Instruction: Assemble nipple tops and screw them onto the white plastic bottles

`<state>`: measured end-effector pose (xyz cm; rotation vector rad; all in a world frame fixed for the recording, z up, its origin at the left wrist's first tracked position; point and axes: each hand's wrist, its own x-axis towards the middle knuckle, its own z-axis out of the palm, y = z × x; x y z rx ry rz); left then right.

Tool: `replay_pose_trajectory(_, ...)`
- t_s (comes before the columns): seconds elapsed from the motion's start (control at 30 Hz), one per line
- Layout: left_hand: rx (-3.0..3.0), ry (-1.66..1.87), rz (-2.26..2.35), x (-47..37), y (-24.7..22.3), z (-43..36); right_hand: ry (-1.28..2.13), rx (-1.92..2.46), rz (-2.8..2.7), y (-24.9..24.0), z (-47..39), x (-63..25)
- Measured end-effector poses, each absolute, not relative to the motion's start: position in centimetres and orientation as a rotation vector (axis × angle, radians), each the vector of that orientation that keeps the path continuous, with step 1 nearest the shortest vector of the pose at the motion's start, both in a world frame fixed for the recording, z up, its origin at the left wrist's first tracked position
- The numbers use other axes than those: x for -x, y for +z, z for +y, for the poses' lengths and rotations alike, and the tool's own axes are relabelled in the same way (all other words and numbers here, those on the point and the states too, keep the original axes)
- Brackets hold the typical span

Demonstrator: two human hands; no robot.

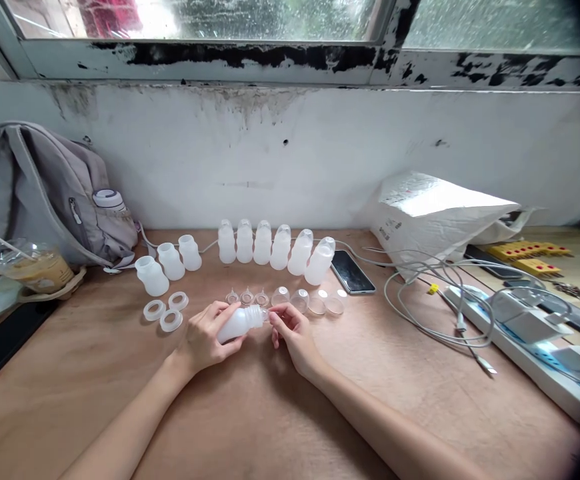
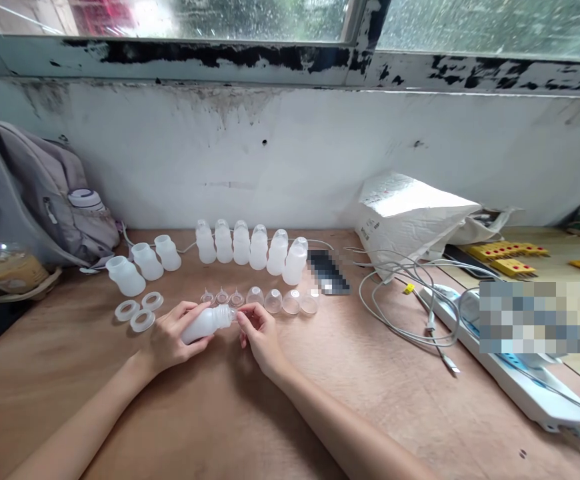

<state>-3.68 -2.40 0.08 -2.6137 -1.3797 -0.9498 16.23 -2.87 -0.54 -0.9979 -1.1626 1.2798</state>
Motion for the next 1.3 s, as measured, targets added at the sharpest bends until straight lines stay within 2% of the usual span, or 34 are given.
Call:
replay_pose_trajectory(0.8,2.685,-0.943,-1.281,3.59,0.80,-2.90,1.325,0.967,-1.218,-0.38,-2.85,-16.71)
replay_pose_trajectory(1.3,2.753,-0.943,-1.158,3.25,0.78,-3.11,1.283,1.102,-1.353,0.23,-3.07,-16.46)
